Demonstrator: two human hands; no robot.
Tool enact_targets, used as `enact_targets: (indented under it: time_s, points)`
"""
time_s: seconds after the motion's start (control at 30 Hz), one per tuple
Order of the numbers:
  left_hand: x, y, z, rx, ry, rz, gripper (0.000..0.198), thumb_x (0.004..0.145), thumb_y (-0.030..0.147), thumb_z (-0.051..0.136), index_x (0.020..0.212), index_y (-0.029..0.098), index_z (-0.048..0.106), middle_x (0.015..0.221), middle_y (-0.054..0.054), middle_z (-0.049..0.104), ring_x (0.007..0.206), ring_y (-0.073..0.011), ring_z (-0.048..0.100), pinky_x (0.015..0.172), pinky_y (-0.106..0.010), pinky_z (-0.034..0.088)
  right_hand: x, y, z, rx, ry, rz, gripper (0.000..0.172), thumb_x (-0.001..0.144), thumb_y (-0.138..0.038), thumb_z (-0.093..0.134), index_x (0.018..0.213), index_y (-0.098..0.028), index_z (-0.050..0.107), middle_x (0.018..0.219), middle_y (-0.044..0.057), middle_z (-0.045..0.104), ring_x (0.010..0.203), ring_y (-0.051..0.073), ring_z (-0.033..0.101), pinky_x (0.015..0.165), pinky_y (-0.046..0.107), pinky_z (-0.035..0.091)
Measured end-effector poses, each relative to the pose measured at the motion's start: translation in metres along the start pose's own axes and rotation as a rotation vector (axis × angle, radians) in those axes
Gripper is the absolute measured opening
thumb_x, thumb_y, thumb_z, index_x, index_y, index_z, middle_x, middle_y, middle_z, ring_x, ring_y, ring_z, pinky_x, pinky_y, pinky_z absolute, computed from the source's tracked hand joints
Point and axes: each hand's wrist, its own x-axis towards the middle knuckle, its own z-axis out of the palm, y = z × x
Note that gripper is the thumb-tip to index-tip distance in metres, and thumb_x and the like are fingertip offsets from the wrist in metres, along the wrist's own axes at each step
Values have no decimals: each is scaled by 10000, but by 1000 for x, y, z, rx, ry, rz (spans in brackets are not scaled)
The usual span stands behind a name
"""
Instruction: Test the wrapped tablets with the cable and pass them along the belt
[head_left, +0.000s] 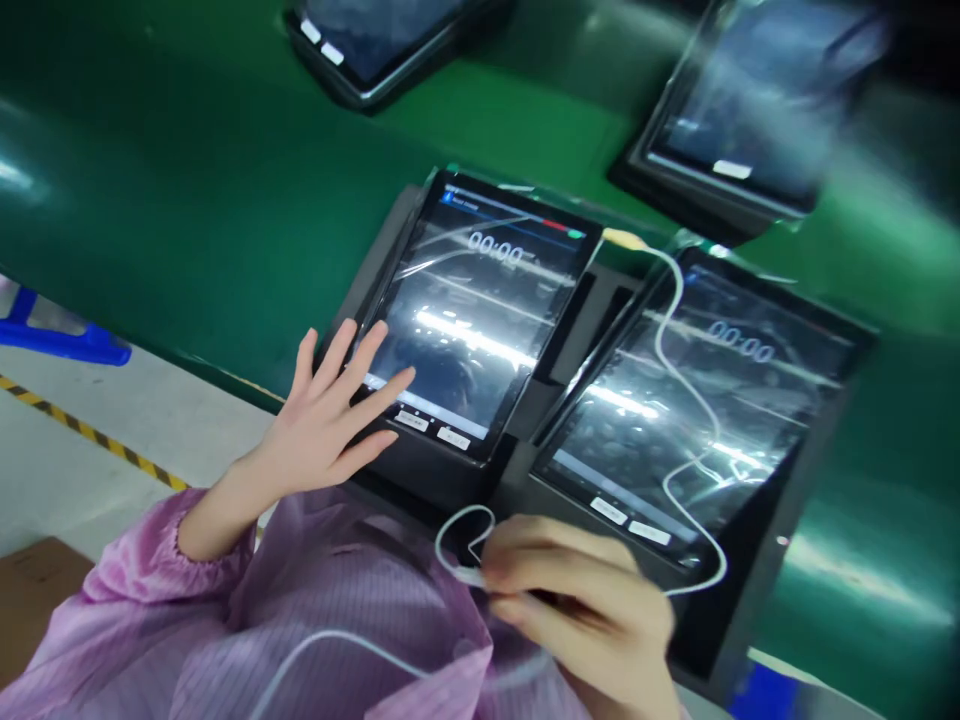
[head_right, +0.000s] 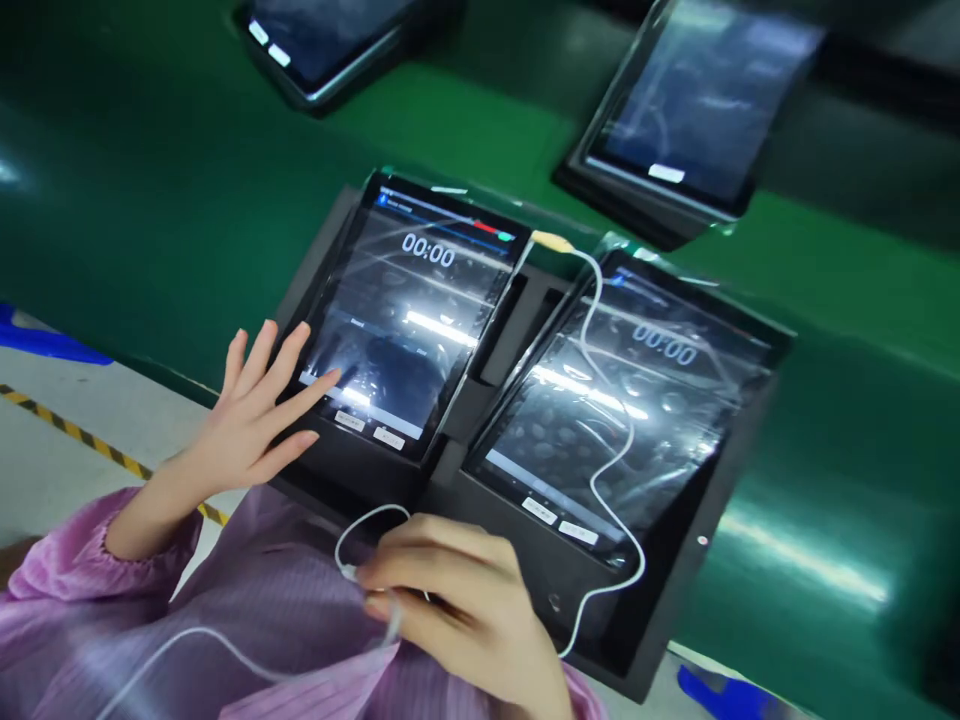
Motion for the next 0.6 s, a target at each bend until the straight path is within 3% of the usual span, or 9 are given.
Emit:
enact_targets:
  time_s: [0.07,0.13,0.2,0.27,0.3,0.33,0.4,0.5,0.6]
  points:
    - [-1,-2,0,-30,6,-37,695,1060,282,464,1672,322,137,1756,-108,24,1615,-405,53,1252,-684,106,-5,-9,-16,-113,-259,73,252,1036,-252,578,1206,-295,758,1067,68,770,905,193,770,792,253,654]
    - [-2,-3,1,-57,18,-59,721,1056,244,464,1672,338,104,1757,-98,41,1617,-392,56,1254,-682,130,-7,-14,-43,-234,-339,211,291,1025,-258,572,1239,-317,760,1202,72,753,1066,222,752,926,294,639]
    - [-2,-4,3,-78,42,-71,733,1054,220,466,1670,355,93,1756,-90,68,1618,-380,81,1255,-680,151,3,-14,-82,-208,-42,337,266,946,-260,682,1182,-330,782,1191,66,763,1112,245,739,985,340,620]
    - [-1,-5,4,-94,70,-80,732,1053,208,468,1667,369,102,1754,-84,93,1616,-375,107,1255,-680,164,31,-8,-127,11,502,444,180,892,-235,727,1049,-281,802,1116,90,771,1044,227,757,958,312,619]
    - [-1,-5,5,-100,79,-90,730,1054,206,468,1666,374,108,1755,-80,99,1615,-372,113,1257,-678,165,52,-3,-149,61,617,417,188,965,-252,605,1018,-264,785,1145,99,757,1050,189,752,948,278,607]
    - [-1,-5,5,-103,85,-100,727,1055,206,469,1665,377,113,1755,-77,102,1616,-368,113,1260,-675,164,75,2,-169,108,703,408,320,1020,-207,449,959,-211,763,1205,141,727,1105,165,731,975,265,581]
    - [-2,-4,5,-104,93,-123,716,1058,208,469,1665,372,126,1757,-76,110,1620,-353,104,1267,-663,161,123,14,-200,336,963,571,459,1036,-142,316,759,-111,681,1270,236,651,1092,139,723,921,217,568]
    - [-3,-4,5,-107,108,-133,688,1060,192,463,1664,335,165,1753,-96,138,1626,-322,96,1276,-638,169,179,30,-227,377,991,689,482,1037,-180,298,640,-94,556,1404,279,523,1119,161,697,808,243,570]
    - [-5,-4,4,-116,118,-144,647,1057,174,462,1650,294,230,1743,-127,179,1625,-313,116,1273,-629,199,206,47,-247,346,999,776,506,1019,-240,247,559,-99,402,1518,262,367,1195,184,646,702,252,505]
